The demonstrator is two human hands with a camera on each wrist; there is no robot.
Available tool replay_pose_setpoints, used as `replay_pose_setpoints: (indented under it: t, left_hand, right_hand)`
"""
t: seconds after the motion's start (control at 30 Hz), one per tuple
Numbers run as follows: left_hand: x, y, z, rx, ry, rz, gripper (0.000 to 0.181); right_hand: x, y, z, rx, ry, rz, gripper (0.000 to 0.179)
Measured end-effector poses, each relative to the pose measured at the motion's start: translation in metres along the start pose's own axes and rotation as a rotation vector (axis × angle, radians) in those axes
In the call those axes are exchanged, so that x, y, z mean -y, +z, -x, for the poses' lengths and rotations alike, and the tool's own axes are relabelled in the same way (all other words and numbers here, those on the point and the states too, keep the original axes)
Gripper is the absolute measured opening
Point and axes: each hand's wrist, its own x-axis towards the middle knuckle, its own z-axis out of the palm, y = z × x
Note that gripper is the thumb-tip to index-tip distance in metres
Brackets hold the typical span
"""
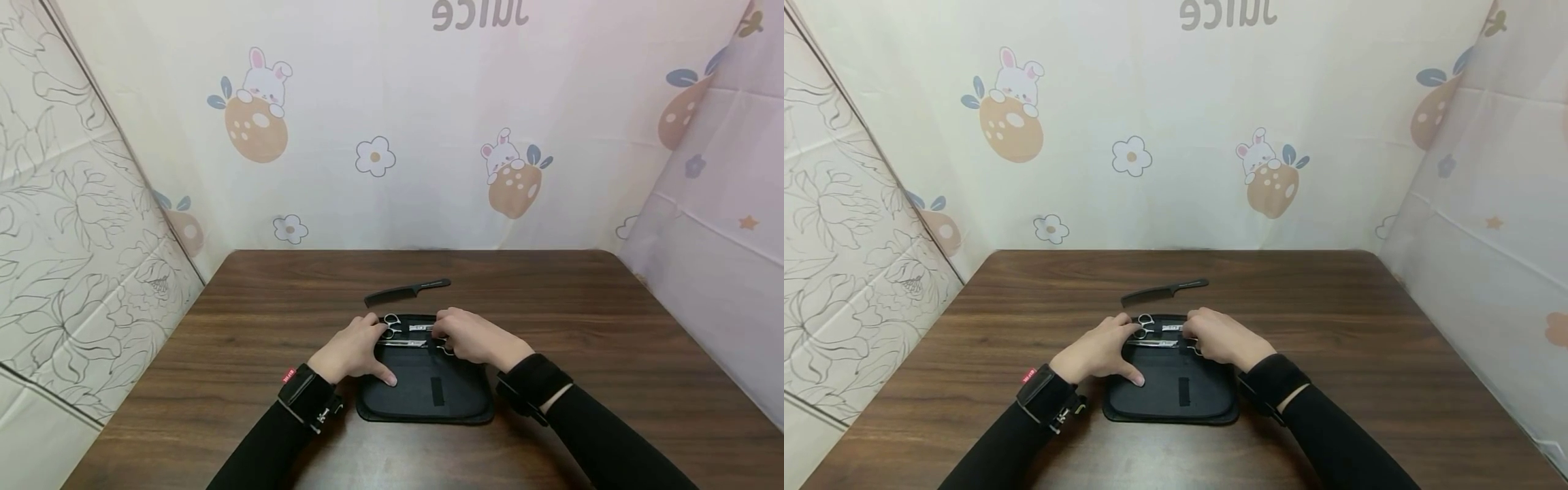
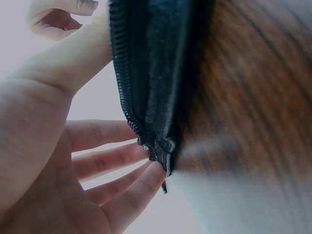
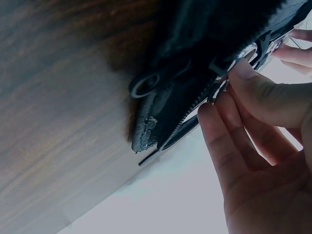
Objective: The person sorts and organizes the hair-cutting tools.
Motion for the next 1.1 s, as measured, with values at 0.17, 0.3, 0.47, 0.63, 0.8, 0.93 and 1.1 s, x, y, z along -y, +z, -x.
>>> replay_pose_setpoints:
  t: [0.17,0.3,0.47,0.63,0.8,0.93,1.1]
  left_hand:
    - [0.0001,0.0003,0.0002,0.000,-0.004,0.003,0.100]
    - [0.0003,0.0007,0.0001,0.000,-0.006,-0.002,0.100]
    - [0.0004,0.0009,-0.0007,-0.003,-0.003,-0.007,0.100]
    - [-0.0001,0.0002,-0.0008,-0.012,0.010,-0.008,0.100]
    - [-0.0002,0.0000,-0.0007,-0.009,0.011,-0.004,0.100]
    - [-0.0002,0.0004,-0.0013,-0.003,0.003,0.002,0.100]
    - [0.0003,0.0011,-0.0014,-0.006,0.002,0.003,0.100]
  right_hand:
    - [-0.0007,0.0005,0.0007,-0.013,-0.016,0.010,0.026]
    - [-0.0011,0.0008,0.0009,-0.018,-0.023,0.014,0.027]
    - [-0.0019,0.0001,0.0020,-0.014,-0.026,0.003,0.026]
    - [-0.0030,-0.0005,0.0026,-0.014,-0.022,0.005,0.026]
    - [-0.0026,-0.0021,0.0011,0.007,-0.024,0.008,0.027]
    - [-0.0013,-0.0044,-0.0010,0.015,-0.015,0.009,0.024]
    - [0.0021,-0.0090,-0.0040,-0.013,-0.021,0.010,0.020]
